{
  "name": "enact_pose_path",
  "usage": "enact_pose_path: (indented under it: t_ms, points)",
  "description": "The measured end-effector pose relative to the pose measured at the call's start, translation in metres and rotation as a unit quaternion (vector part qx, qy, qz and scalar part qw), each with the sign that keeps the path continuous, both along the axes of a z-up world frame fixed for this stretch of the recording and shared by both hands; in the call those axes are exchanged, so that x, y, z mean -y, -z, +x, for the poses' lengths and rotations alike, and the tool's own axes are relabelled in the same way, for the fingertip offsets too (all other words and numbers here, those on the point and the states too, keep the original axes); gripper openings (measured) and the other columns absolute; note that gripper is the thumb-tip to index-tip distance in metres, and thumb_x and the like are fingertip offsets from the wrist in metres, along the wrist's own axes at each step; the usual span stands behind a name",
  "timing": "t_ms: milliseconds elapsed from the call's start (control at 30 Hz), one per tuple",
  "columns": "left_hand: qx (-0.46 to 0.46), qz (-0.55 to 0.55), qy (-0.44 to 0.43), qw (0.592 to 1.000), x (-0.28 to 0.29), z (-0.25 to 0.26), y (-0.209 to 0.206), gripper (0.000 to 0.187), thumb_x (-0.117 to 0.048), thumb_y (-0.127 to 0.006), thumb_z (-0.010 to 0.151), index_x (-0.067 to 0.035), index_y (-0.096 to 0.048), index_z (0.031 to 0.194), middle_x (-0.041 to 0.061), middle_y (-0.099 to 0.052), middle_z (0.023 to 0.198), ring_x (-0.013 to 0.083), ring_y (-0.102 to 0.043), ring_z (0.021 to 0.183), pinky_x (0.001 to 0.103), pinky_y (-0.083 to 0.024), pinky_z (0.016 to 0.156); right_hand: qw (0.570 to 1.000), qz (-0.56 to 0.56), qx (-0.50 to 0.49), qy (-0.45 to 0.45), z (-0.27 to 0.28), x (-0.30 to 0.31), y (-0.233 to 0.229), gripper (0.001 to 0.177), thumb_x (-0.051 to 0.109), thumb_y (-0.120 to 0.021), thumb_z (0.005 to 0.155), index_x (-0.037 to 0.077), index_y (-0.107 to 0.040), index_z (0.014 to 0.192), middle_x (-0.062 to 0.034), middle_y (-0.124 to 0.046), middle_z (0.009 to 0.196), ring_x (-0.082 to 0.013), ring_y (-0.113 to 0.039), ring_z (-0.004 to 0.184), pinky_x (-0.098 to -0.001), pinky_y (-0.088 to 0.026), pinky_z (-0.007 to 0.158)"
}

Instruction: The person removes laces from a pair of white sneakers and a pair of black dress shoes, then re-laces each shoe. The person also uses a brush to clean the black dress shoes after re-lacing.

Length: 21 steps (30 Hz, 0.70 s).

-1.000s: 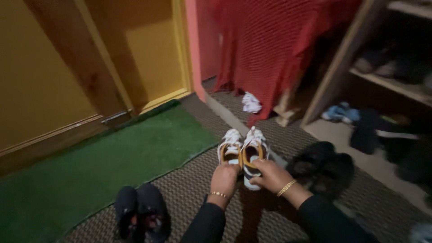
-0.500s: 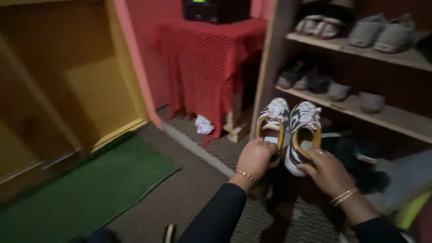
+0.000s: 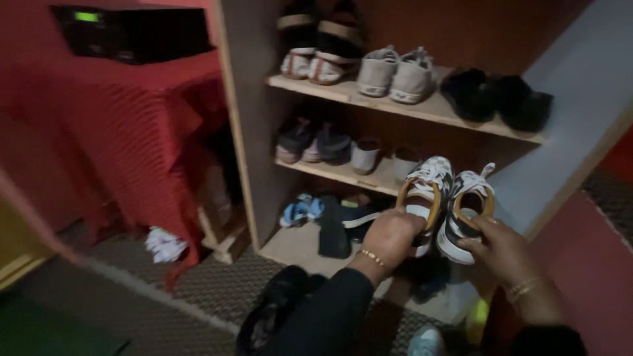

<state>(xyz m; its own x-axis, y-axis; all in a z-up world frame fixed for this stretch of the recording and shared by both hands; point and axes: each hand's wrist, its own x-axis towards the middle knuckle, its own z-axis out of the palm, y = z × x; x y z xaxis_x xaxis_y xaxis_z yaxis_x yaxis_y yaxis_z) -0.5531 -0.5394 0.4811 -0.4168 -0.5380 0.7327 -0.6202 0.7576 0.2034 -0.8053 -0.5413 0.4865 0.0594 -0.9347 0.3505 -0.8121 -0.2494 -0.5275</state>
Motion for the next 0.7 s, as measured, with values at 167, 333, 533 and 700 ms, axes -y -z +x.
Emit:
enact_pose_path:
  t_ms: [167, 333, 533, 700]
  points:
    - [0.032, 0.014, 0.026, 0.999, 0.091, -0.059, 0.005, 0.033, -0.008, -0.079, 0.058, -0.01, -0.071, 0.09, 0.015, -0.073, 0.089, 0.0362, -0.068, 0.091, 0.048, -0.053, 0.084, 0.989, -0.047, -0.112, 0.088, -0.021, 0.057, -0.005, 0.049, 0.024, -0.081, 0.078, 0.014, -0.069, 0.125, -0.0113, -0.07, 0.122, -0.0338, -0.067, 0.11, -0.0438, -0.053, 0.092]
    - [0.011, 0.067, -0.018, 0.998, 0.185, -0.091, 0.017, 0.026, -0.003, -0.072, 0.073, -0.01, -0.074, 0.098, 0.019, -0.072, 0.095, 0.0381, -0.068, 0.092, 0.049, -0.055, 0.081, 0.971, -0.059, -0.187, 0.134, -0.037, 0.127, -0.003, 0.041, 0.02, -0.074, 0.085, 0.012, -0.066, 0.125, -0.0154, -0.065, 0.13, -0.0388, -0.065, 0.111, -0.0481, -0.053, 0.092]
    - [-0.066, 0.042, -0.021, 0.997, 0.257, -0.12, 0.059, 0.026, -0.002, -0.064, 0.079, -0.012, -0.077, 0.099, 0.023, -0.072, 0.093, 0.041, -0.069, 0.09, 0.05, -0.055, 0.077, 0.966, -0.069, -0.182, 0.17, -0.043, 0.188, 0.028, 0.036, 0.002, -0.063, 0.085, 0.01, -0.064, 0.121, -0.0221, -0.058, 0.137, -0.0431, -0.062, 0.111, -0.0506, -0.051, 0.092]
    - [0.06, 0.032, -0.146, 0.987, 0.293, -0.118, 0.073, 0.01, -0.009, -0.066, 0.086, -0.008, -0.074, 0.091, 0.017, -0.074, 0.092, 0.0335, -0.072, 0.089, 0.046, -0.058, 0.078, 0.975, -0.124, -0.154, 0.1, -0.032, 0.202, 0.041, 0.04, -0.003, -0.063, 0.083, 0.009, -0.06, 0.121, -0.019, -0.061, 0.136, -0.0409, -0.062, 0.123, -0.0474, -0.052, 0.102]
